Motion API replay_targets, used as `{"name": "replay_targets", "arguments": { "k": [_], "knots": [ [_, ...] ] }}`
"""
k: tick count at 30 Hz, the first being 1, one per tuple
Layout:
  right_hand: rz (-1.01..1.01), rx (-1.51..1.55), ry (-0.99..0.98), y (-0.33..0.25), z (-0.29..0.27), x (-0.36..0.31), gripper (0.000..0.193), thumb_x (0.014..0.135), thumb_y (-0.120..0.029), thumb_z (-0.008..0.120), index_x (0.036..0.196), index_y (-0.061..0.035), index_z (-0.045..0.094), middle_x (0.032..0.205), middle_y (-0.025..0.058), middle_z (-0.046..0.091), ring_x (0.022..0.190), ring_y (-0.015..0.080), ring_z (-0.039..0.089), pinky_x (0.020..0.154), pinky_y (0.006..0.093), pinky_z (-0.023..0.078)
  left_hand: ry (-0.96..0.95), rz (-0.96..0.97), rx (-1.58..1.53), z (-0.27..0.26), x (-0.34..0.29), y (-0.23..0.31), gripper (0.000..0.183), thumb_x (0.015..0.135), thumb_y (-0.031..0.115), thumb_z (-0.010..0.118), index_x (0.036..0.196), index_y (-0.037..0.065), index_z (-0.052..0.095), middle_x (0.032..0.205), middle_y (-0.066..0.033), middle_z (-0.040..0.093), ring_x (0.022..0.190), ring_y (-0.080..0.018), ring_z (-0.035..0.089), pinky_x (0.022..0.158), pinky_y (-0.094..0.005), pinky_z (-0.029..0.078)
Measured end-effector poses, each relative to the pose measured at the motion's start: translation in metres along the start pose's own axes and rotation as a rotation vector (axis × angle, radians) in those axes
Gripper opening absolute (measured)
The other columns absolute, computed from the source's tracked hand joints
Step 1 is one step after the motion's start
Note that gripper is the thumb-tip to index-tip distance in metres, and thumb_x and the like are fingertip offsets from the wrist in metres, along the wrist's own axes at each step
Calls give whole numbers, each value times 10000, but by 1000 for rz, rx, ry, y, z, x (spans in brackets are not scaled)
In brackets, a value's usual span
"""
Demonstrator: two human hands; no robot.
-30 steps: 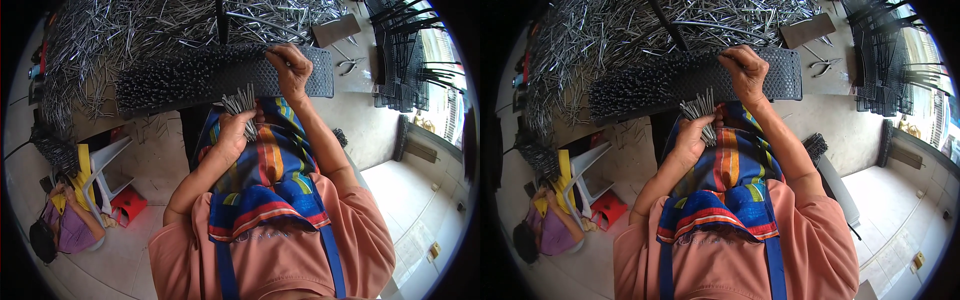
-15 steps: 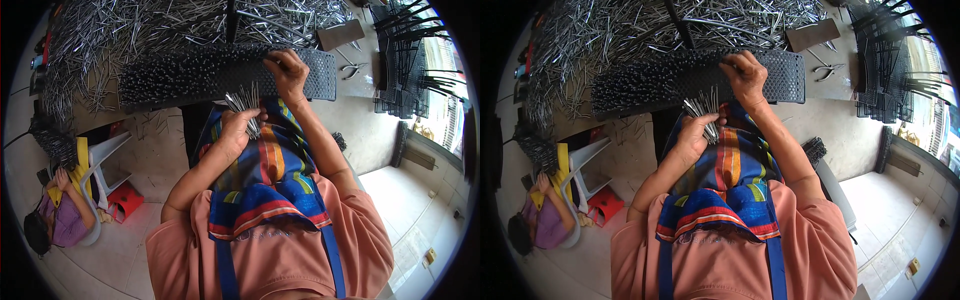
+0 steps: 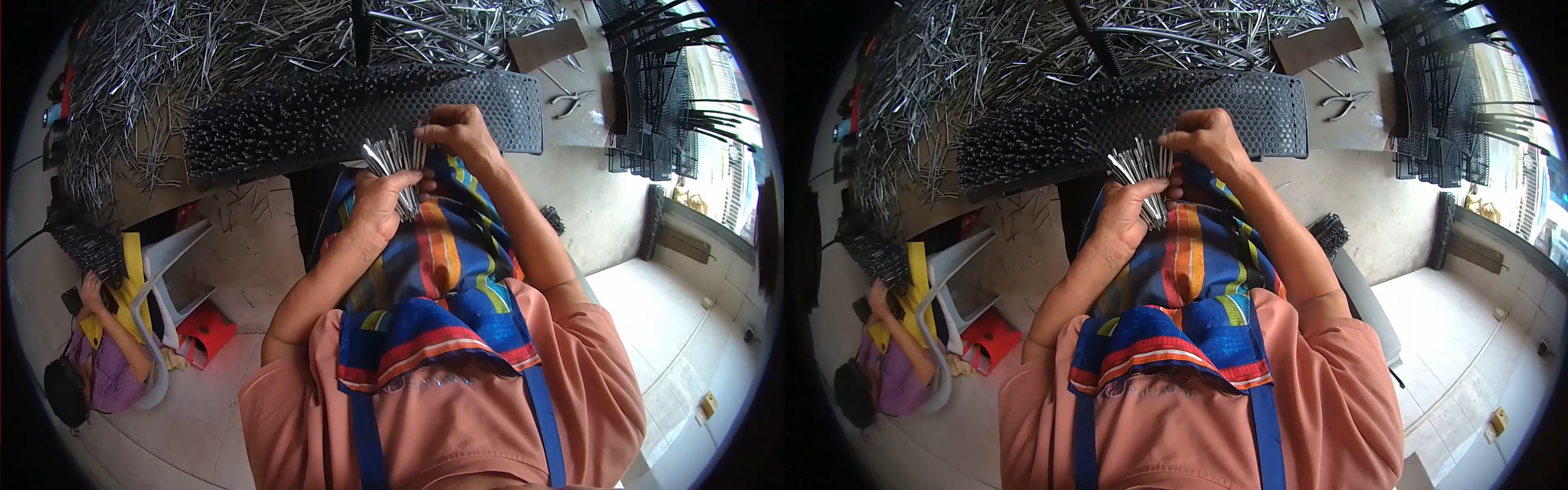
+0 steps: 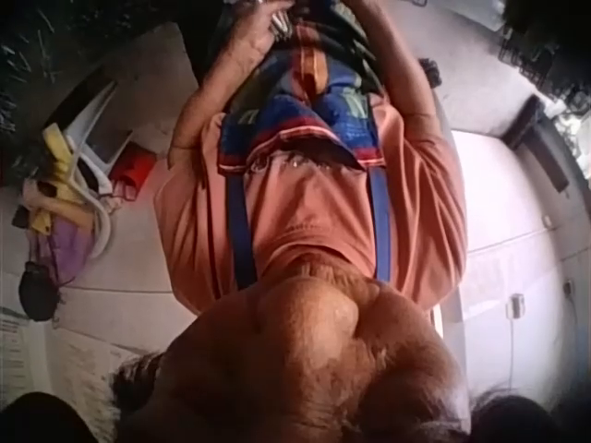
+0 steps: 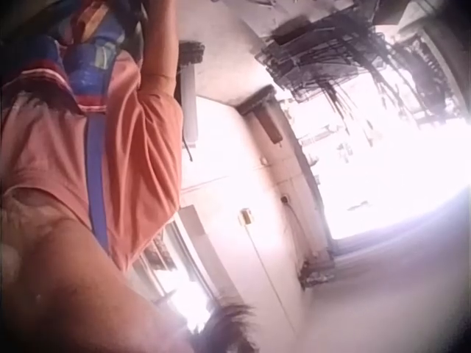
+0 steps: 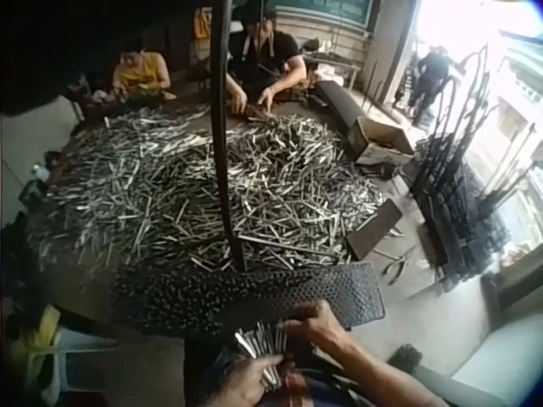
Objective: Organizing bundles of thin metal rods by inserting them into a perforated plate at a workbench.
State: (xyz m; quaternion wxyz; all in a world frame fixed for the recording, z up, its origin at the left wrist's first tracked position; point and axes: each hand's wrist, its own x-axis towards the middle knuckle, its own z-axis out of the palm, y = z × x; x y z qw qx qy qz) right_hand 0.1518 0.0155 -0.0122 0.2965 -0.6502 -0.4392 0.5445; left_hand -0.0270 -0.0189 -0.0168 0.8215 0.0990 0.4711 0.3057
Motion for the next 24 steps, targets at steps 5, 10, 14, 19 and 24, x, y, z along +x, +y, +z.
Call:
{"name": "replay_targets", "arguments": {
  "k": [5,10,14,19,24],
  "knots": [
    [82,246,-167,4,-6,-6,84,823,-92,705,812,-12,681,641,-10,583,510,50,479,461,218,341,-7,30,-39,15,-5,-1,205,834,-39,611,1029,10,654,867,-122,712,672,-227,708,553,-325,582],
    [41,301,11,2,-4,-14,45,825,-53,699,823,-13,678,651,0,593,509,57,491,471,211,364,105,87,-47,10,1,-7,122,846,-6,628,960,2,670,844,-113,705,685,-217,705,555,-333,576],
    [-295,389,463,-1,-11,-9,12,837,8,684,839,0,676,670,6,611,529,63,527,493,210,412,107,66,-46,0,7,-18,115,840,-15,625,942,11,672,823,-113,698,691,-230,697,588,-347,569],
    [-440,389,565,10,-5,3,48,840,34,684,881,8,679,727,27,647,568,76,580,516,208,448,129,-14,-78,-4,12,-16,144,829,-48,607,949,1,670,840,-120,696,697,-237,693,623,-355,585],
    [-603,463,591,6,-6,10,73,859,63,648,914,20,668,752,43,669,668,119,664,634,245,554,137,90,-50,-3,8,-19,141,837,-35,605,954,-3,677,853,-109,701,701,-226,693,608,-349,577]
  ]
}}
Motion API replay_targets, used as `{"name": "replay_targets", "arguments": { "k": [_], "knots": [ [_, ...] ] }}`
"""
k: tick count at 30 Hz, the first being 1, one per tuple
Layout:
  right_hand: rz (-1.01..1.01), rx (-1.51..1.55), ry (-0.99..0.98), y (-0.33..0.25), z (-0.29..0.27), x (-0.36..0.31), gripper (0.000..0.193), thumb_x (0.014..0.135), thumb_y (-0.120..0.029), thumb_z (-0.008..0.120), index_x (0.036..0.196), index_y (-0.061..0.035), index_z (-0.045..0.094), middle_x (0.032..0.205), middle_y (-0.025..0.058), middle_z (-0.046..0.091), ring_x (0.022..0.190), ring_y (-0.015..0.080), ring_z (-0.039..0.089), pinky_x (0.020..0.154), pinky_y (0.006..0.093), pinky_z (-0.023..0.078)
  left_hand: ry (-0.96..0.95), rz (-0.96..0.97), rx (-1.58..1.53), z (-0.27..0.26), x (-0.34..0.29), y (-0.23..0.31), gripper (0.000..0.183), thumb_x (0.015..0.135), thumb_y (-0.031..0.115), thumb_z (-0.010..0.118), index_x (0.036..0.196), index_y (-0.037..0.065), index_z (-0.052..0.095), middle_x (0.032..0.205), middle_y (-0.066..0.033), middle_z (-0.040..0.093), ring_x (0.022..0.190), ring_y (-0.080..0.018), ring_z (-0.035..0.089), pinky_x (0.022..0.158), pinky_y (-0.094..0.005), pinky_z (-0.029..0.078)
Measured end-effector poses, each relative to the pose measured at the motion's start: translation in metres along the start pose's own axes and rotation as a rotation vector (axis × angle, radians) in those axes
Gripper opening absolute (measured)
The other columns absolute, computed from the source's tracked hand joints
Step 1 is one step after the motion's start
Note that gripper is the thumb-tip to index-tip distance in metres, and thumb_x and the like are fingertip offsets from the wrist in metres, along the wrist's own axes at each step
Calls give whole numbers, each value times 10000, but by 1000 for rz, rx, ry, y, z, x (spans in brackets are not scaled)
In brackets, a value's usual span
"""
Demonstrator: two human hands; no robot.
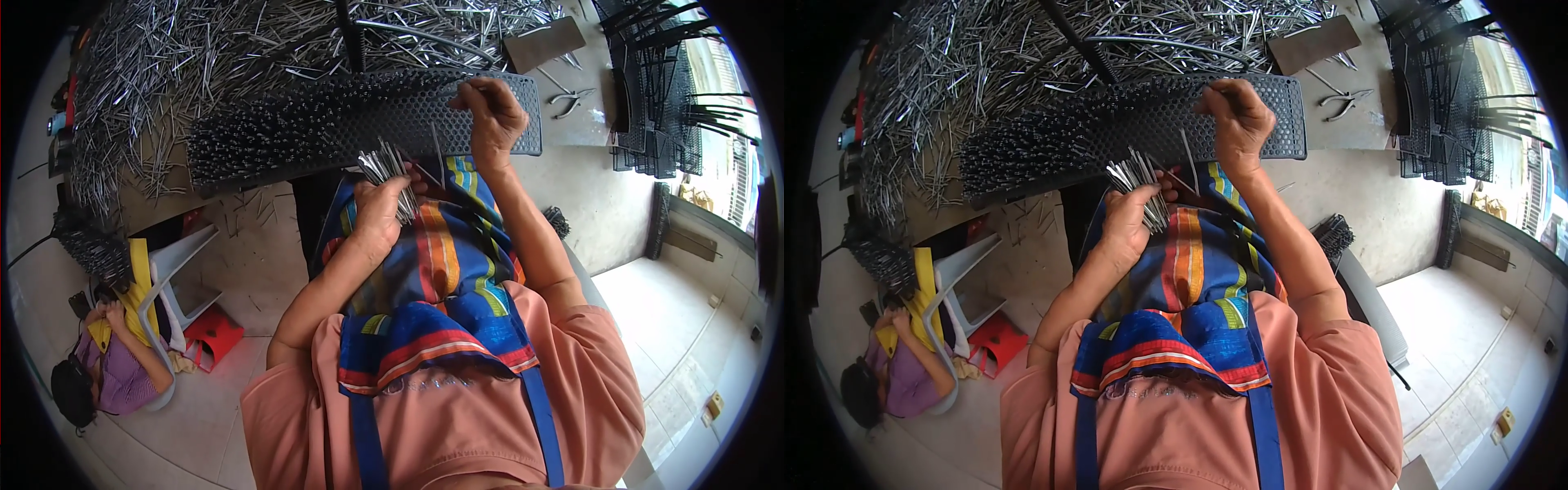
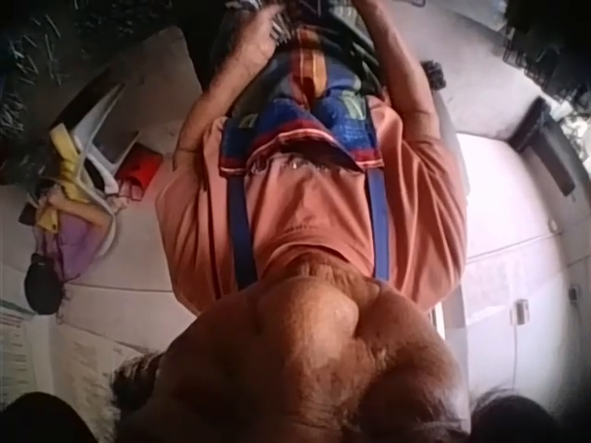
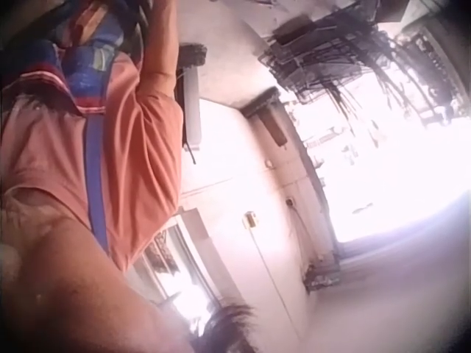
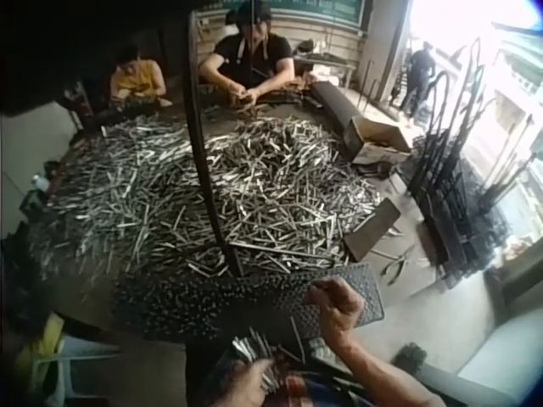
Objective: Organizing bundles of thin metal rods by inserting them into a perforated plate at a workbench.
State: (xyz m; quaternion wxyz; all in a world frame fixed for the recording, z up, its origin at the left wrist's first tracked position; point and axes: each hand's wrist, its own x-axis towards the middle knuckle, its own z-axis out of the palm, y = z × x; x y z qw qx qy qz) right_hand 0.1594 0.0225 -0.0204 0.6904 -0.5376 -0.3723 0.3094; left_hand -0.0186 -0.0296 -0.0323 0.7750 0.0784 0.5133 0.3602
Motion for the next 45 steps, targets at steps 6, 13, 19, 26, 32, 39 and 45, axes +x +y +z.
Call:
{"name": "replay_targets", "arguments": {
  "k": [6,13,19,26,32,39,45],
  "knots": [
    [-185,-477,-163,16,1,9,129,838,45,672,958,-2,685,789,48,678,668,109,660,600,244,525,65,-13,51,8,2,0,129,845,-6,619,956,8,684,871,-100,711,711,-201,694,597,-339,565],
    [-463,-1105,-352,-1,9,1,209,856,-131,690,1063,-117,706,813,101,599,652,304,610,573,347,485,-43,-67,30,3,3,0,152,854,17,639,1002,14,672,870,-113,711,726,-213,702,602,-343,570],
    [387,-415,-536,-15,-12,-21,142,781,-159,730,810,-24,699,676,75,618,601,145,597,549,330,467,-215,-59,58,10,-7,12,173,859,-27,618,1023,12,658,869,-117,703,734,-236,709,618,-360,611],
    [819,-166,-553,-21,-20,-32,133,820,-99,708,757,10,663,618,11,594,546,83,539,499,252,416,-222,-52,-8,13,-9,7,197,848,-45,631,1037,10,640,869,-111,701,701,-252,707,617,-378,619],
    [175,-83,9,-18,-17,-10,45,820,-9,712,862,-6,697,724,-16,612,636,44,505,574,188,377,-137,-169,125,-14,-8,-4,173,847,-42,607,1009,-6,658,840,-145,705,713,-246,709,618,-358,597],
    [-219,-367,-156,7,-11,16,104,761,59,730,850,30,684,808,40,652,717,80,577,640,214,451,-252,-78,265,-16,-21,-7,201,838,-42,583,1028,-39,647,883,-164,713,733,-228,706,656,-338,580],
    [-209,-556,-193,8,-2,10,117,764,40,736,873,12,704,780,55,644,689,94,588,611,225,451,-175,-67,203,-9,-17,0,216,837,-19,597,1042,-5,663,888,-135,722,696,-202,694,577,-302,548]
  ]
}}
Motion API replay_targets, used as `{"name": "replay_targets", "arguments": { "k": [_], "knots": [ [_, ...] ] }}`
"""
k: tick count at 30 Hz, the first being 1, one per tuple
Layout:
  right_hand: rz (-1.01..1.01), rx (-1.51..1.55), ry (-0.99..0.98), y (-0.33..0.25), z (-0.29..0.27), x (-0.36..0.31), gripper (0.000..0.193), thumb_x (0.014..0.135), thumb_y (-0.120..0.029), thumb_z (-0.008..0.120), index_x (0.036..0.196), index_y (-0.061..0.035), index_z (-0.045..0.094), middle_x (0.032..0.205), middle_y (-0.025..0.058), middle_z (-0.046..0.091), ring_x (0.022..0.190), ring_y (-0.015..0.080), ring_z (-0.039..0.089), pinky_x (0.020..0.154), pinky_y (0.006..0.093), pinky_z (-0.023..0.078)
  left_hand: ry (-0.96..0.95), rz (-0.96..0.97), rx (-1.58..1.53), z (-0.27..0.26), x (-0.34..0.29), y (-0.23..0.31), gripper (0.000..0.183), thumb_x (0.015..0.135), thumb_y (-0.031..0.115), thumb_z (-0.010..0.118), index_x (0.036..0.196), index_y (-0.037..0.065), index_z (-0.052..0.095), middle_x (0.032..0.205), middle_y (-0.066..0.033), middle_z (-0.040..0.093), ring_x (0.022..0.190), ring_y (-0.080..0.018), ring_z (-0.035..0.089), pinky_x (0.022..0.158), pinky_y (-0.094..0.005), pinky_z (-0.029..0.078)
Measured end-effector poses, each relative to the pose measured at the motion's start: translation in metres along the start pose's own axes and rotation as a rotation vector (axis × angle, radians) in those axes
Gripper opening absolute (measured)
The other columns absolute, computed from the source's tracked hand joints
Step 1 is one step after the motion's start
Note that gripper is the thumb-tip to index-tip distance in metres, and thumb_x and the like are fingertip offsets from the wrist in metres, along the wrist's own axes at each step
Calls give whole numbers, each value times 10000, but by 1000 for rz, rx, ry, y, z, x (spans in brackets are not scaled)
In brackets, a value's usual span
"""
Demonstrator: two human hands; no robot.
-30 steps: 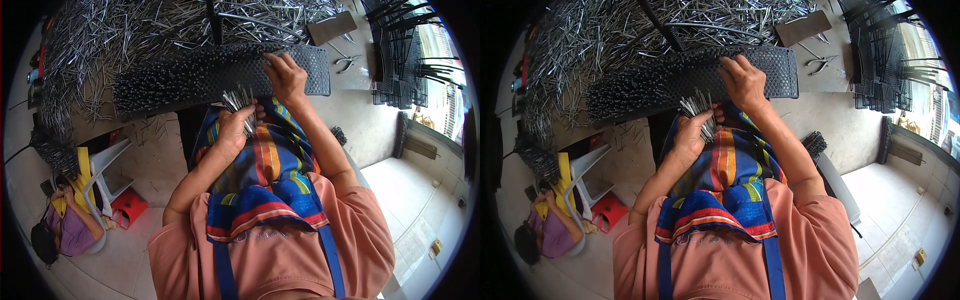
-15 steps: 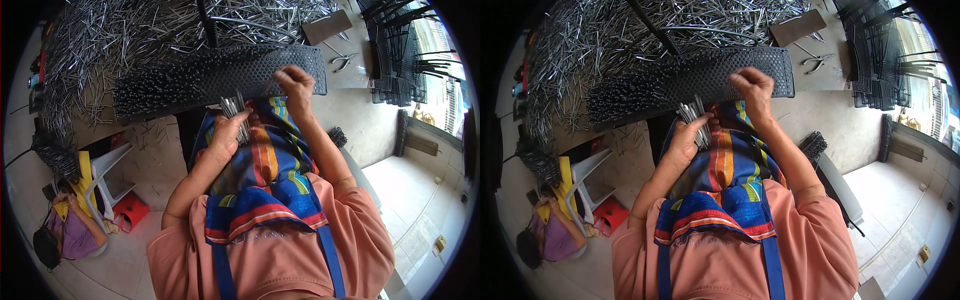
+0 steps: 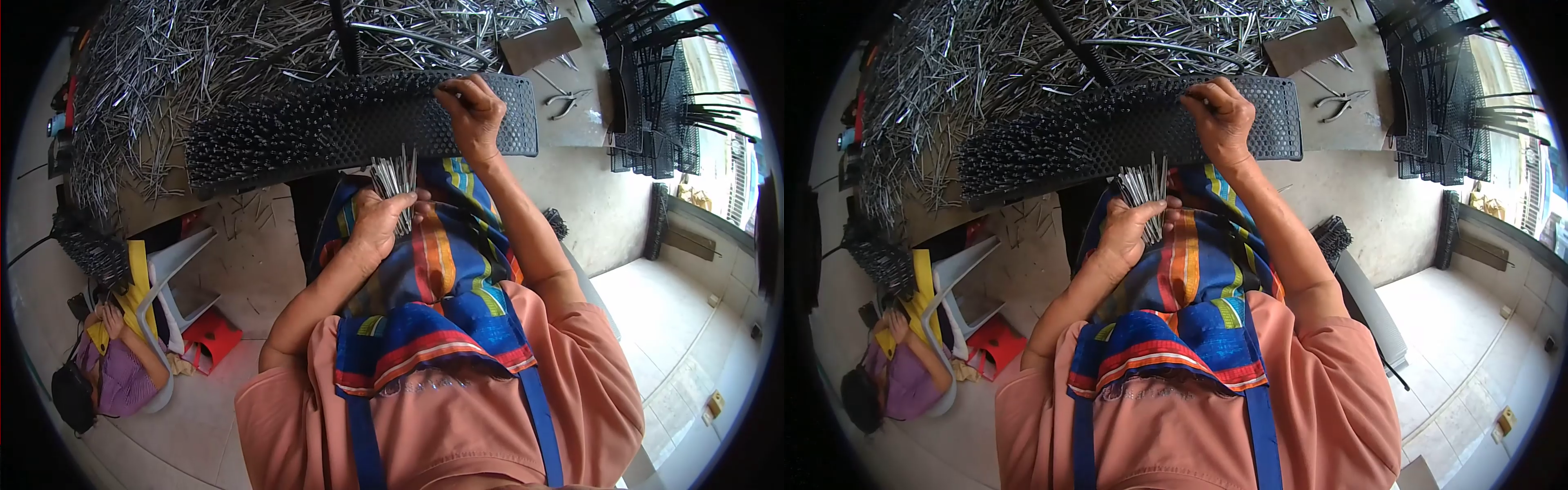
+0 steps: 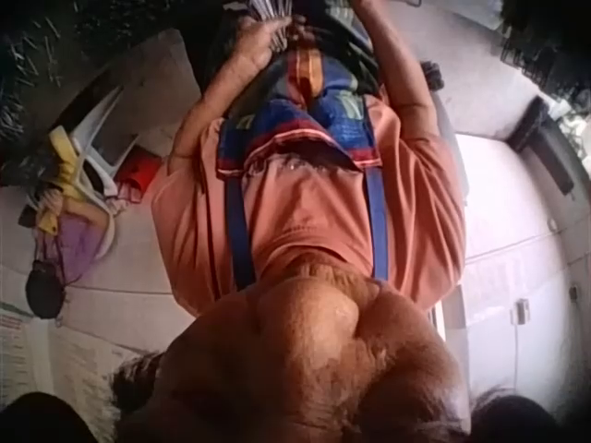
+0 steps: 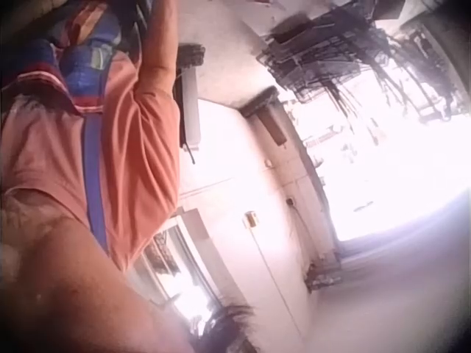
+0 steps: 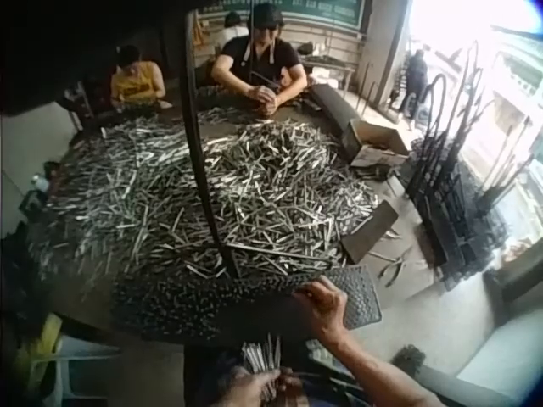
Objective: Organizing bundles of thin metal rods by inserting them into a perforated plate at a workbench.
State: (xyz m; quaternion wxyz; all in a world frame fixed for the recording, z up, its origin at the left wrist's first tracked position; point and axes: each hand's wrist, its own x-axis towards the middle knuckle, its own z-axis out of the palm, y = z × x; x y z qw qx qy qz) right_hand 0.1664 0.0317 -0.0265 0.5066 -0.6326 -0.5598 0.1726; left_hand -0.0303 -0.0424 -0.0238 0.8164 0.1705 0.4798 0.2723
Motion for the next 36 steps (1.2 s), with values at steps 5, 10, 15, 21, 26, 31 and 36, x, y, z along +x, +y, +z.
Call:
{"name": "replay_targets", "arguments": {
  "k": [5,10,15,21,26,31,36],
  "knots": [
    [-62,-4,63,0,5,6,142,760,25,747,895,-7,717,777,48,654,668,96,594,605,236,462,72,-13,-83,0,7,4,218,826,-29,603,1032,-5,671,873,-143,720,690,-215,694,565,-317,549],
    [-1,-159,-59,-5,3,12,125,796,-16,731,921,-12,722,799,73,686,665,106,618,610,249,484,74,-26,-127,-1,9,4,186,822,-33,613,997,-23,674,864,-153,718,692,-227,696,564,-318,555],
    [-163,-214,-88,-3,1,10,145,808,-49,729,953,-41,724,785,83,661,643,178,634,592,280,486,78,-56,-175,-1,8,6,156,831,-30,619,979,-35,668,862,-156,716,705,-232,697,577,-331,558],
    [-148,-401,-80,-3,0,7,176,832,-102,715,1007,-82,723,773,101,622,622,245,621,563,318,473,38,-67,-144,2,7,13,237,851,-30,595,1081,-26,653,923,-150,715,764,-217,692,640,-325,565],
    [-135,-362,-61,-7,-4,-5,173,838,-126,713,988,-41,723,730,81,632,603,185,617,568,326,469,24,-67,-179,2,8,14,236,851,-30,601,1079,-13,656,921,-146,716,770,-225,698,650,-332,571],
    [511,195,-498,-27,-3,-28,208,765,-167,747,698,11,663,572,37,583,543,94,522,509,319,421,-27,-20,-192,7,5,16,232,850,-38,603,1072,-4,658,921,-144,714,765,-235,708,654,-341,583],
    [856,450,-644,-31,-3,-39,138,825,-93,711,707,-50,652,593,-40,552,501,34,434,457,224,314,0,-6,-215,8,-3,17,217,849,-79,598,1045,-8,659,906,-127,707,753,-255,720,649,-372,616]
  ]
}}
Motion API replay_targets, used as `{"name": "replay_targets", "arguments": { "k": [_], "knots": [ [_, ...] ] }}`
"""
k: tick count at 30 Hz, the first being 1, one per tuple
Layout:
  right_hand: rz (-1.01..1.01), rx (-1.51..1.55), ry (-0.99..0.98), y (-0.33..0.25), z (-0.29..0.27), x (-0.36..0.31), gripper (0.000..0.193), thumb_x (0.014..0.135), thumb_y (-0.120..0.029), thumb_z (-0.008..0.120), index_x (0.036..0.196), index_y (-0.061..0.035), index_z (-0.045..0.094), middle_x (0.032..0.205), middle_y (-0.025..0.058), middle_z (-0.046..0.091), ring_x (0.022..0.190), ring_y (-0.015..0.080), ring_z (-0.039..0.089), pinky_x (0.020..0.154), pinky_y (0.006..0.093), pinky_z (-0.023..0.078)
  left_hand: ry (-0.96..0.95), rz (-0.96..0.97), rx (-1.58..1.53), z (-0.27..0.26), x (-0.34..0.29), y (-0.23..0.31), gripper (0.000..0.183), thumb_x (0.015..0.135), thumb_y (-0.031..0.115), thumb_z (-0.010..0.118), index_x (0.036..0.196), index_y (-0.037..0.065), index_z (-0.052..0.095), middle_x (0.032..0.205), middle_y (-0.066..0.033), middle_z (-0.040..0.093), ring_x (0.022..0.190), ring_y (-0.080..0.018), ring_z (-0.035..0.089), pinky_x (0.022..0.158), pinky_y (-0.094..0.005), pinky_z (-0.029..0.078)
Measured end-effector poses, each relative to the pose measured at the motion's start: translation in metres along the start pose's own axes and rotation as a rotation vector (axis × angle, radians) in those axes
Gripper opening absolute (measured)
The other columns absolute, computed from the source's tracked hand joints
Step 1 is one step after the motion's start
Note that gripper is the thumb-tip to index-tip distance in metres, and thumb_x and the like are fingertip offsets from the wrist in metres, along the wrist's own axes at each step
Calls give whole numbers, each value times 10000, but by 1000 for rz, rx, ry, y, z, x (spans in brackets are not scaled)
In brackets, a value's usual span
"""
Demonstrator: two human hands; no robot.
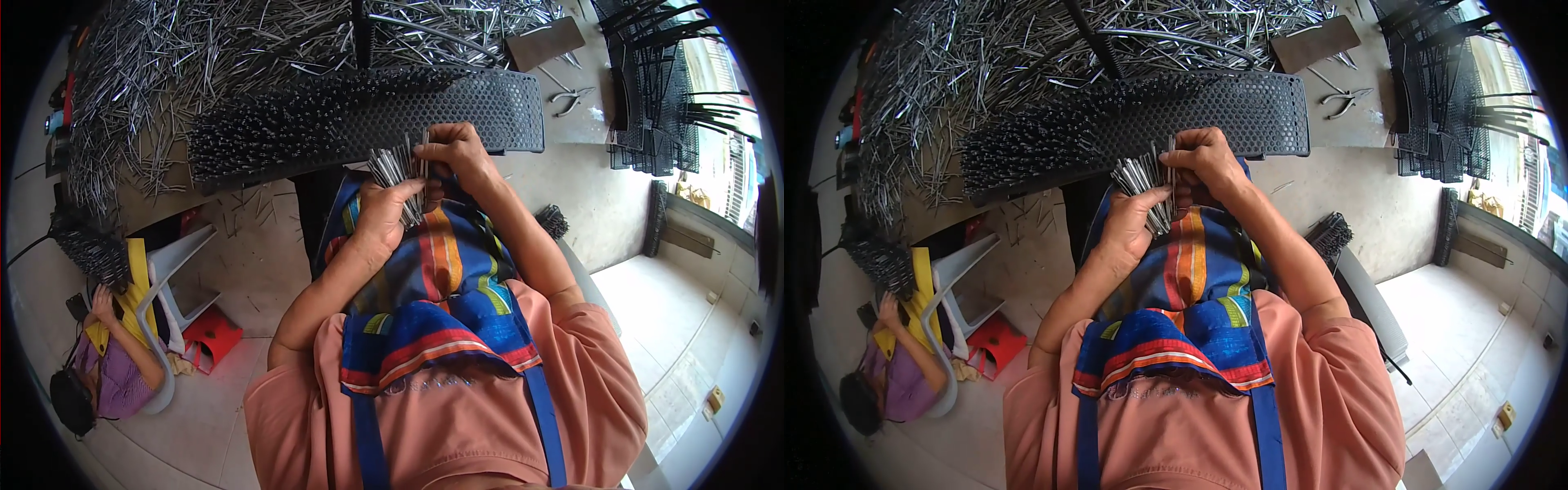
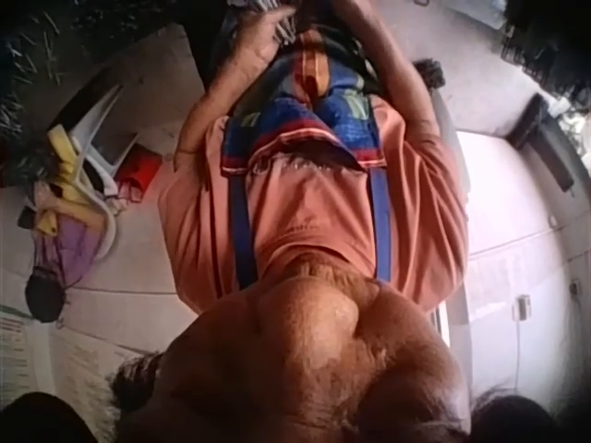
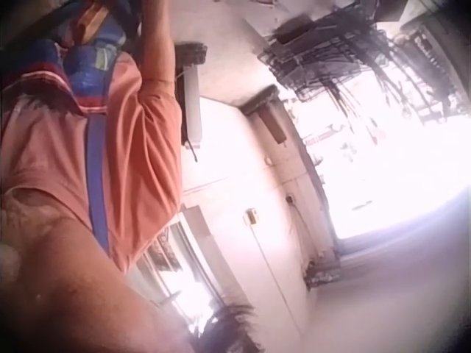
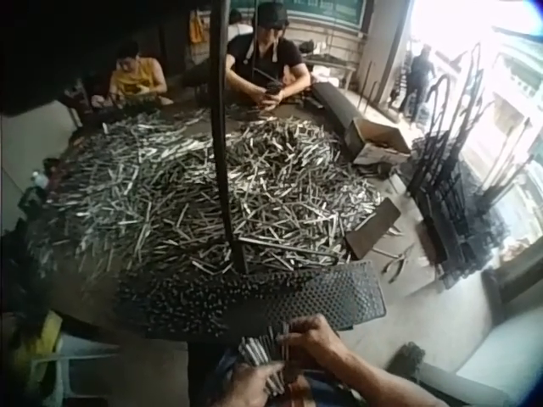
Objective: Organizing bundles of thin metal rods by inserting them into a perforated plate at a workbench.
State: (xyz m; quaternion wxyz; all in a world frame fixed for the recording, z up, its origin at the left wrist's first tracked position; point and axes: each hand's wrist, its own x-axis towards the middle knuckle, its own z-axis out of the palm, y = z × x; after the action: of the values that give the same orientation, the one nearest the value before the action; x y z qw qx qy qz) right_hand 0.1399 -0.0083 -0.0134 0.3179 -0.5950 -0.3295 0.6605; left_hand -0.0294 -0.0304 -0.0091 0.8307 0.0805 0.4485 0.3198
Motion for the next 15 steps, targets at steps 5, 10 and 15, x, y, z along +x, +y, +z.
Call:
{"name": "replay_targets", "arguments": {
  "k": [5,10,15],
  "knots": [
    [-285,20,281,-13,9,14,98,838,-87,716,767,-30,678,596,-43,549,481,22,402,444,211,285,65,7,-41,-14,7,0,161,878,-21,606,1017,17,679,895,-114,710,749,-225,712,641,-347,602],
    [-806,-3,545,-16,20,38,59,825,-13,725,884,-21,721,728,-30,620,600,22,493,534,179,367,117,3,-9,-18,8,4,165,896,18,600,1036,12,686,904,-126,716,736,-214,706,640,-338,595],
    [-907,-214,540,-12,15,47,121,788,58,719,901,15,723,884,45,674,789,75,592,682,206,466,60,52,-19,-19,11,-3,198,886,4,593,1063,-1,683,917,-119,720,742,-214,706,646,-337,591]
  ]
}}
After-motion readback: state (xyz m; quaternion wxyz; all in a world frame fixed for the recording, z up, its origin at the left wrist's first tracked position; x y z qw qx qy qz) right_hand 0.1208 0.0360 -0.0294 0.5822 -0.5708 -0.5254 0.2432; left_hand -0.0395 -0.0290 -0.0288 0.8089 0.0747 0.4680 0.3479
